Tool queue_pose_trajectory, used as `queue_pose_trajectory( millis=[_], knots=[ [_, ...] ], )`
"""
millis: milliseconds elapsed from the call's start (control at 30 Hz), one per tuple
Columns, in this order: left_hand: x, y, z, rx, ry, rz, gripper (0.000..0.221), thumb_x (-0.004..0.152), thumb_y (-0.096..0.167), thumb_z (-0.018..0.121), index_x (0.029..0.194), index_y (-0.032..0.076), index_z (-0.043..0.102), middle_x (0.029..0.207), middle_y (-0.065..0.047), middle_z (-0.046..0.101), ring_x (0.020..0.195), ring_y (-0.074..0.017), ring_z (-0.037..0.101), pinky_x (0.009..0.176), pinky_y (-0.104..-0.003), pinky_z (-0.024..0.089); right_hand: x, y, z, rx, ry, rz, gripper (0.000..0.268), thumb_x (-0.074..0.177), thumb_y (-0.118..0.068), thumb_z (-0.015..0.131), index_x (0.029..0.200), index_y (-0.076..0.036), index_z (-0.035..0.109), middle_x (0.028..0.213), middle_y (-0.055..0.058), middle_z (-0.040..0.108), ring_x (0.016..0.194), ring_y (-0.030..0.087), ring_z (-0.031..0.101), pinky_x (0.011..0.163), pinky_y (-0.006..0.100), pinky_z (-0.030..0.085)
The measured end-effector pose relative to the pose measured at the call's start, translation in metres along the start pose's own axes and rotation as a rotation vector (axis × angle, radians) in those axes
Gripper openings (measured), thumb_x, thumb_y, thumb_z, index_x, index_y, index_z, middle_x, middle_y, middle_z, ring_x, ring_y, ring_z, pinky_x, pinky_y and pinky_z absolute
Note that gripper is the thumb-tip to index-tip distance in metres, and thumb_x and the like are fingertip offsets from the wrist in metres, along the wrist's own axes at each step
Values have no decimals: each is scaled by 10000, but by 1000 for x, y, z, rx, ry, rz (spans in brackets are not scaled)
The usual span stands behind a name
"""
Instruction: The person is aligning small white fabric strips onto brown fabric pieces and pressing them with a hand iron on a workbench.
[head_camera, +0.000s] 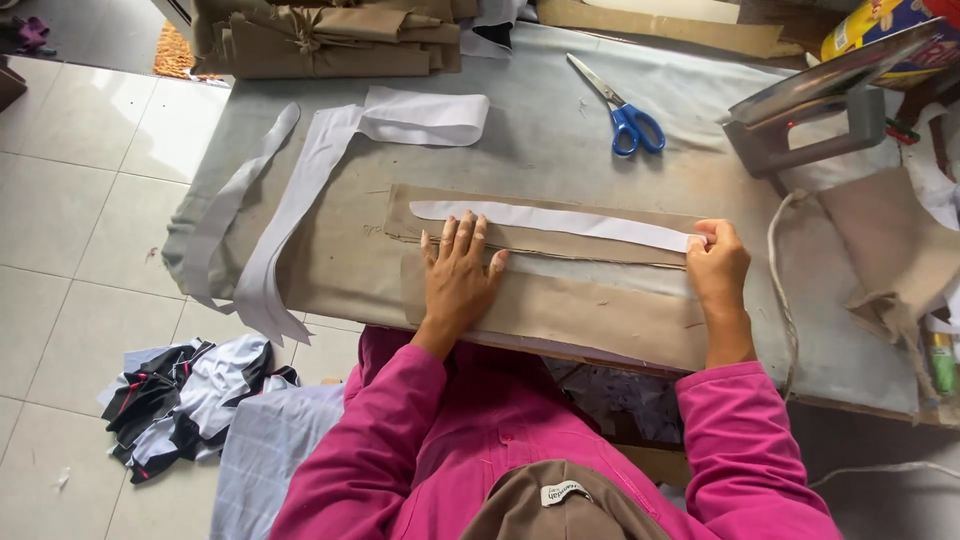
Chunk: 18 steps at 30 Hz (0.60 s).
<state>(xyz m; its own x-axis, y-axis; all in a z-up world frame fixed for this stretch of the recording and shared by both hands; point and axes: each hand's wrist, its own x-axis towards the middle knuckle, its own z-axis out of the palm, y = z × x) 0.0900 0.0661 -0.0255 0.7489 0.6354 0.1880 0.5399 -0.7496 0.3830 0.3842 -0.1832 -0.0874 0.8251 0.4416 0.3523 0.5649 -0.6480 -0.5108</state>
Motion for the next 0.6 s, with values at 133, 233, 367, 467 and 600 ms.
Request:
queue_pose_trajectory(
  millis=[133,233,367,467,600],
  knots=[
    [-1,2,-2,4,13,1,568,929,507,350,1370,162,444,1395,-102,438,1343,-290,339,1077,-601,70,-2,2,1,-6,7,42,209,801,-49,604,996,-104,655,835,131,667,754,320,643,688,406,504],
    [-1,2,-5,27,18,13,568,931,503,365,1362,144,450,1396,-102,436,1341,-284,341,1074,-605,68,-1,-2,3,-25,41,70,217,773,-43,614,971,-124,651,797,107,667,742,313,651,691,404,504],
    [-1,7,-16,-5,-47,2,581,940,497,351,1385,130,422,1426,-123,399,1349,-302,319,1062,-615,70,-2,-15,-5,-17,60,113,252,735,-32,601,970,-120,626,774,121,663,754,353,649,700,439,504],
    [-1,11,-15,37,-65,21,588,939,500,356,1391,129,419,1424,-131,407,1342,-304,330,1059,-613,106,-3,-5,-5,10,83,167,257,721,-41,590,957,-137,627,783,119,668,775,357,651,713,444,509],
    [-1,8,-14,87,-61,36,603,945,498,340,1402,111,413,1430,-144,409,1343,-314,332,1056,-622,111,0,-16,-9,82,48,303,223,732,-92,596,942,-161,620,759,94,675,798,322,662,738,421,514]
  ],
)
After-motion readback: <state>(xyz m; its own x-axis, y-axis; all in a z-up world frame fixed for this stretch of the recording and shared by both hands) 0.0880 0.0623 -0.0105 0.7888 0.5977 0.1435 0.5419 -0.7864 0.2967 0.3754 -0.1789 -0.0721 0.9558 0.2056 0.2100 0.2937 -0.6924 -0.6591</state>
